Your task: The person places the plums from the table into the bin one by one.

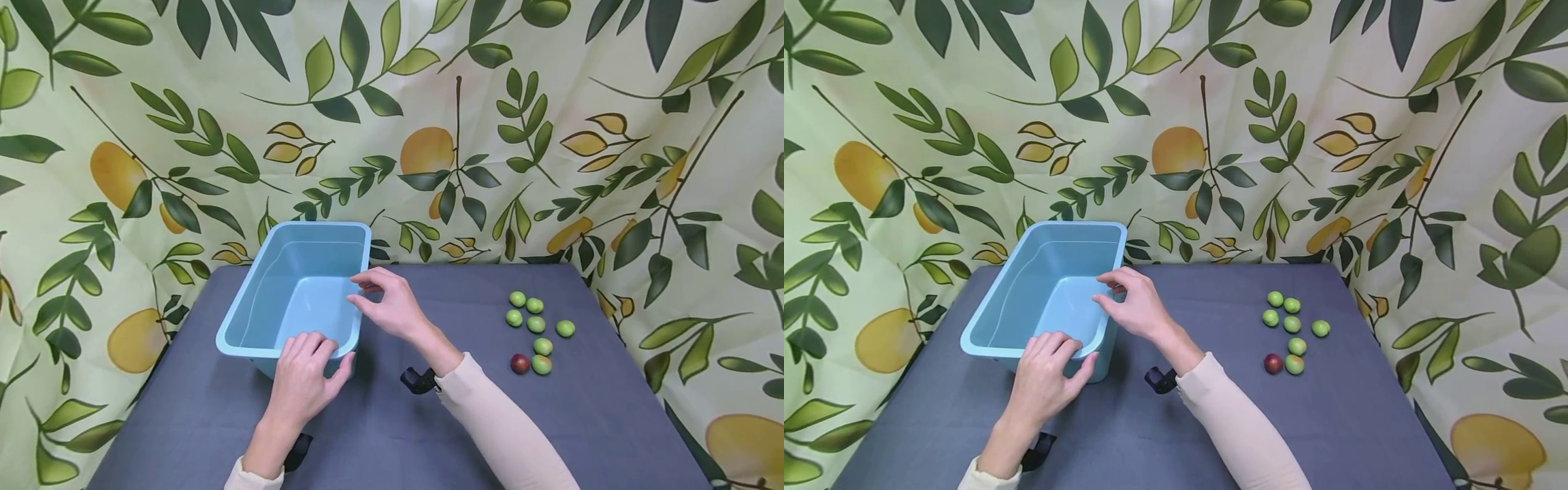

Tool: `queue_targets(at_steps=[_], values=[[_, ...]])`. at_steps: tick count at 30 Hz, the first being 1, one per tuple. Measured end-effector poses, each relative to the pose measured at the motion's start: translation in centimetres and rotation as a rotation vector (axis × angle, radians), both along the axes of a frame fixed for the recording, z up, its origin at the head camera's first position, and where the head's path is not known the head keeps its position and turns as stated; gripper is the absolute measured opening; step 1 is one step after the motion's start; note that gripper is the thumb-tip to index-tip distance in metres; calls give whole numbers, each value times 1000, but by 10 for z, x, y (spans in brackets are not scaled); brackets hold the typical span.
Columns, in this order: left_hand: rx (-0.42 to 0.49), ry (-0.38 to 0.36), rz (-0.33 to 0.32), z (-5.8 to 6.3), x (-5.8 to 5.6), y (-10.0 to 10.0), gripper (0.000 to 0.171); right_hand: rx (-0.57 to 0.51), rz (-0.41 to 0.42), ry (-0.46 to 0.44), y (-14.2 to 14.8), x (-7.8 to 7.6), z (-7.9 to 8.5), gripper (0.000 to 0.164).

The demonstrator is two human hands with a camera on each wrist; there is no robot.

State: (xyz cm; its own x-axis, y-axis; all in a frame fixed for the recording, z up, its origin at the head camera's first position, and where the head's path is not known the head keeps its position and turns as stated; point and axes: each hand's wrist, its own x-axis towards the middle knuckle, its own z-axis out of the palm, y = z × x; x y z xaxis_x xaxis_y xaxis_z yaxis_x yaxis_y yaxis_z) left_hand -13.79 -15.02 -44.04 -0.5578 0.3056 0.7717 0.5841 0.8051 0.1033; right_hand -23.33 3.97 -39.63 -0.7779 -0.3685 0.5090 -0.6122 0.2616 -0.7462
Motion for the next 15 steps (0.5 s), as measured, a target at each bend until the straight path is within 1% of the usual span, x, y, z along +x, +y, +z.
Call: queue_targets(at_steps=[4,8,15], values=[[7,-11,2,-1,0,-1,36,31,-7,39,9,5,6,27],[14,-3,-2,-1,0,-1,35,58,-7,89,19,10,10,26],[23,18,-10,-1,-1,1,31,110,-41,165,40,18,13,25]])
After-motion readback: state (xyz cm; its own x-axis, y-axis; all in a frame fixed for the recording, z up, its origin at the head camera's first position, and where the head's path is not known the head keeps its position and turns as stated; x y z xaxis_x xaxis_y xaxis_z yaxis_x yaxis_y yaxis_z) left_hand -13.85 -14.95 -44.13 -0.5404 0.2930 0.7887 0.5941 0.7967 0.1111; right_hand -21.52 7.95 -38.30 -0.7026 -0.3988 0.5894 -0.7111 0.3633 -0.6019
